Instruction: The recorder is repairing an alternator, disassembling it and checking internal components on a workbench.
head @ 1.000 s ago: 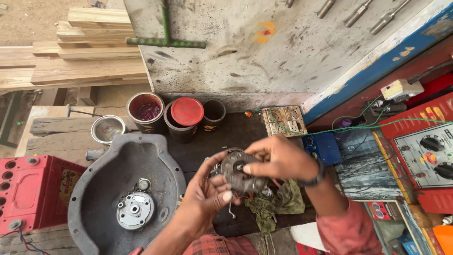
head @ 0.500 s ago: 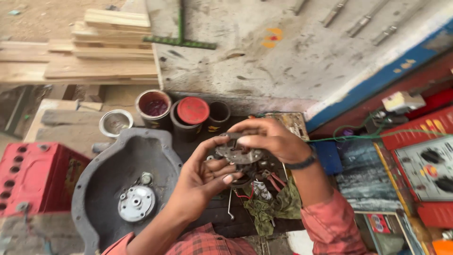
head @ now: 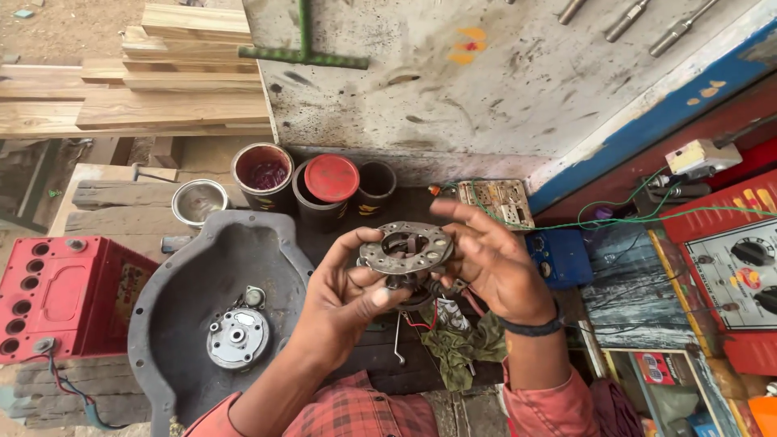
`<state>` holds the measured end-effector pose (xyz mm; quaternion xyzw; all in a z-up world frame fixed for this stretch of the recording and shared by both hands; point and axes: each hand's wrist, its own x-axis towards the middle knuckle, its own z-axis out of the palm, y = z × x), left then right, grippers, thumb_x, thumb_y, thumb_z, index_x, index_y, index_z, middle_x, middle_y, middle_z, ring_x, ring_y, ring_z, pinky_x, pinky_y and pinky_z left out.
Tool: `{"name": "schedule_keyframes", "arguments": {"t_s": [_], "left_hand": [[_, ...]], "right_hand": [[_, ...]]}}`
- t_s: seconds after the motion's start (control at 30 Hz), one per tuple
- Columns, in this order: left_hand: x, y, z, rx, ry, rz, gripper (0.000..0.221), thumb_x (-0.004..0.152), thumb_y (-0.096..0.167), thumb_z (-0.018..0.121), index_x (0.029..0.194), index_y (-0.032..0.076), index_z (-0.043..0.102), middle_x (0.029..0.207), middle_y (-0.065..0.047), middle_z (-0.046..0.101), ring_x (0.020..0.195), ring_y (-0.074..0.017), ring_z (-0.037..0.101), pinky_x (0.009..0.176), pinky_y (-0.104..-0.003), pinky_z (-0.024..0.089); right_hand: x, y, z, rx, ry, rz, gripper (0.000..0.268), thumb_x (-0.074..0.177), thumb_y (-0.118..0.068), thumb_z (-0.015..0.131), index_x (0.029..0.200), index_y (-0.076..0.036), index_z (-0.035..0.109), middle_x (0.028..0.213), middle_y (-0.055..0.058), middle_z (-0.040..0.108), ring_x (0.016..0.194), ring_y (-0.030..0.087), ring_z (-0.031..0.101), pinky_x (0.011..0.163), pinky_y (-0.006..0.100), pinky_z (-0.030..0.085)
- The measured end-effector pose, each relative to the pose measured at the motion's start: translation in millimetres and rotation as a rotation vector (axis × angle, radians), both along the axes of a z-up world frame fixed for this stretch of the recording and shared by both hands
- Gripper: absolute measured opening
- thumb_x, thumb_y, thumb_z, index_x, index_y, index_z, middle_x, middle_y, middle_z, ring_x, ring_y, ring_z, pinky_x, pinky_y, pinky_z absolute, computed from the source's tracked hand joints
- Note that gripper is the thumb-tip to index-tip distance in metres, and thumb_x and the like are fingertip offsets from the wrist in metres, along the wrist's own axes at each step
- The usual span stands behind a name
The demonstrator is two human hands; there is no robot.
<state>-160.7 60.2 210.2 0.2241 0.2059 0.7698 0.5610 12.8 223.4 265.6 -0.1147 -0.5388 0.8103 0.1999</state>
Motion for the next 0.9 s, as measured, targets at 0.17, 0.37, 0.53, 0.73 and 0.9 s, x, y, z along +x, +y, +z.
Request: {"name": "schedule_keyframes", "arguments": {"t_s": [0.17,0.37,0.53,0.73,0.9], "left_hand": [[0.5,0.8,-29.2,0.089,-0.197,-0.042,0.057,0.098,0.004,0.072,0.145,0.002,0.041,0.09,-0.006,0.064,0.089,-0.015,0.067,0.095,-0.043,0.062],[-0.8,6.4,-9.4,0.037,-0.208,-0.019,0.057,0.089,0.012,0.074,0.136,0.005,0.042,0.112,-0.015,0.076,0.106,-0.0298,0.073,0.088,-0.038,0.062],[1.6,8.6,-35.3,0.102,-0.216,0.026,0.059,0.092,0.007,0.078,0.14,0.005,0.044,0.09,-0.009,0.065,0.108,-0.032,0.073,0.092,-0.04,0.062],[2.8,15.6,-55.8,0.009,-0.113,0.107,0.06,0.085,-0.003,0.08,0.135,0.004,0.046,0.113,-0.018,0.073,0.103,-0.0259,0.074,0.088,-0.038,0.064],[9.8,13.3,-97.5,-0.154,0.304,0.301,0.06,0.083,-0.013,0.077,0.134,0.001,0.049,0.113,-0.021,0.076,0.088,-0.0155,0.07,0.074,-0.022,0.054]], "right_hand": [[-4.7,-8.5,-3.8,0.04,0.054,-0.045,0.068,0.102,-0.009,0.06,0.16,0.004,0.027,0.121,0.018,0.064,0.1,0.021,0.07,0.083,0.034,0.058],[4.2,-6.1,-7.2,0.111,0.047,-0.111,0.068,0.101,-0.007,0.059,0.16,0.003,0.027,0.117,0.019,0.067,0.097,0.02,0.07,0.081,0.033,0.059],[21.7,-7.4,-45.6,0.449,-0.043,-0.444,0.062,0.103,-0.009,0.061,0.158,0.0,0.034,0.107,0.016,0.07,0.088,0.017,0.068,0.076,0.029,0.055],[41.6,-20.3,-92.8,1.2,-0.225,-0.989,0.024,0.097,-0.009,0.066,0.12,0.0,0.067,0.115,0.014,0.067,0.105,0.02,0.062,0.091,0.033,0.052],[45.1,-52.5,-129.7,1.21,-0.274,-1.029,0.035,0.092,-0.022,0.064,0.115,0.003,0.071,0.137,0.02,0.056,0.129,0.036,0.054,0.096,0.041,0.057]]}}
